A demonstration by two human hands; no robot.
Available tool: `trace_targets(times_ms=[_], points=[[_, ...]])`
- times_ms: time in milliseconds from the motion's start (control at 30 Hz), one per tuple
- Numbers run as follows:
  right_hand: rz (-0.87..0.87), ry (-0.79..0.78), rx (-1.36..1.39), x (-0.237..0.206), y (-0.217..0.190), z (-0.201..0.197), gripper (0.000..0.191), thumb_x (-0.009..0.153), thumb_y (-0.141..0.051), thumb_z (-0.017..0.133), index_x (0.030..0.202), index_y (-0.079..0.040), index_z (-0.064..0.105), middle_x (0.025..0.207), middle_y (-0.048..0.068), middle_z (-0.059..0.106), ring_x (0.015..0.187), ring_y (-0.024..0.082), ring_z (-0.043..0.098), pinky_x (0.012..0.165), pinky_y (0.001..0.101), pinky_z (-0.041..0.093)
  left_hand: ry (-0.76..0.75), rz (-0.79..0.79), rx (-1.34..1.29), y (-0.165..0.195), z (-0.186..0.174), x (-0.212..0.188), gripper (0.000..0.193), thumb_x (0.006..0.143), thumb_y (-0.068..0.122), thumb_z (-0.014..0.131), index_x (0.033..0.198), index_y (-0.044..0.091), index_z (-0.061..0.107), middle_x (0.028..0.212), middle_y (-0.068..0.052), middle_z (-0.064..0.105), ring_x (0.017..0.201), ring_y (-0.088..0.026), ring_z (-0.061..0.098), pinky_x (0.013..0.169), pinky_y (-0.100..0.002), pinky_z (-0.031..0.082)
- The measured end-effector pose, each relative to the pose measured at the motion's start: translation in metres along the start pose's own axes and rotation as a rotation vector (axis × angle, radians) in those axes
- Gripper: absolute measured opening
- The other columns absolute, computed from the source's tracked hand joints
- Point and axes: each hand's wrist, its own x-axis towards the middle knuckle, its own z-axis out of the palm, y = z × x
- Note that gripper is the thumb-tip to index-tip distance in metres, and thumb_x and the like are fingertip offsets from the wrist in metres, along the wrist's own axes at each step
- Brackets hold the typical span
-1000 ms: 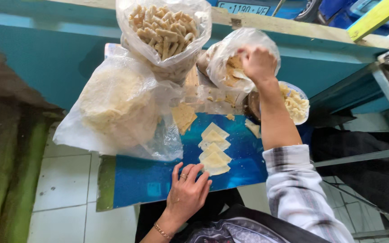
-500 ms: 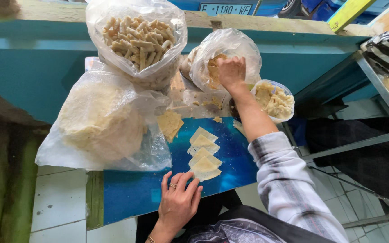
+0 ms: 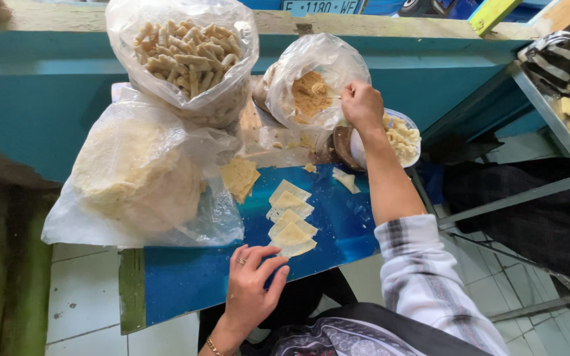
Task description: The person sits at a workbench and folds small square dough wrappers by hand, pinching each piece closed and placing the folded pieces in a row on a blue board. They occasionally reach into a plastic bag of brown powder to coat or dust a piece before folding it and setting it with the others.
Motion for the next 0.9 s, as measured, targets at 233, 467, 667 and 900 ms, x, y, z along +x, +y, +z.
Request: trace_targets(times_ms=[233, 467, 667, 900], points=[[0.026, -0.143, 0.414, -0.109, -0.012, -0.052, 0.020, 0.095, -0.023, 0.065, 0.099, -0.006, 0.075, 0.078, 0.005, 0.072, 0.073, 0.011, 0.065, 0.067, 0.0296, 0.051, 0.024, -0.022, 0.063, -0.001, -0.013, 0.018, 0.015, 0.086, 0.012, 0.075, 0.100, 0.007, 0.075, 0.109, -0.008, 0.070, 0.100, -0.030, 0.065, 0.090, -0.042, 0.051], [-0.073, -0.356, 0.480, -0.247, -0.045, -0.080, 0.012, 0.092, -0.015, 0.070, 0.097, -0.005, 0.074, 0.086, 0.006, 0.073, 0.071, 0.013, 0.068, 0.067, 0.0287, 0.055, -0.050, 0.043, 0.223, -0.007, -0.004, 0.029, 0.021, 0.085, 0.013, 0.075, 0.106, 0.009, 0.073, 0.107, -0.010, 0.067, 0.096, -0.031, 0.062, 0.085, -0.043, 0.051], [-0.364, -0.181, 0.241, -0.277, -0.063, -0.094, 0.006, 0.089, -0.014, 0.073, 0.093, -0.010, 0.073, 0.087, 0.005, 0.069, 0.082, 0.026, 0.068, 0.068, 0.0366, 0.054, -0.166, 0.179, 0.343, -0.008, 0.012, 0.028, 0.037, 0.081, 0.014, 0.075, 0.118, 0.012, 0.072, 0.113, -0.011, 0.062, 0.097, -0.029, 0.061, 0.076, -0.042, 0.048], [-0.433, -0.159, 0.209, -0.280, -0.072, -0.098, 0.009, 0.088, -0.012, 0.074, 0.097, -0.010, 0.072, 0.085, 0.004, 0.066, 0.082, 0.024, 0.066, 0.068, 0.0370, 0.053, -0.143, 0.206, 0.348, -0.009, 0.012, 0.024, 0.034, 0.082, 0.015, 0.075, 0.116, 0.014, 0.072, 0.115, -0.009, 0.062, 0.100, -0.027, 0.061, 0.079, -0.040, 0.047]])
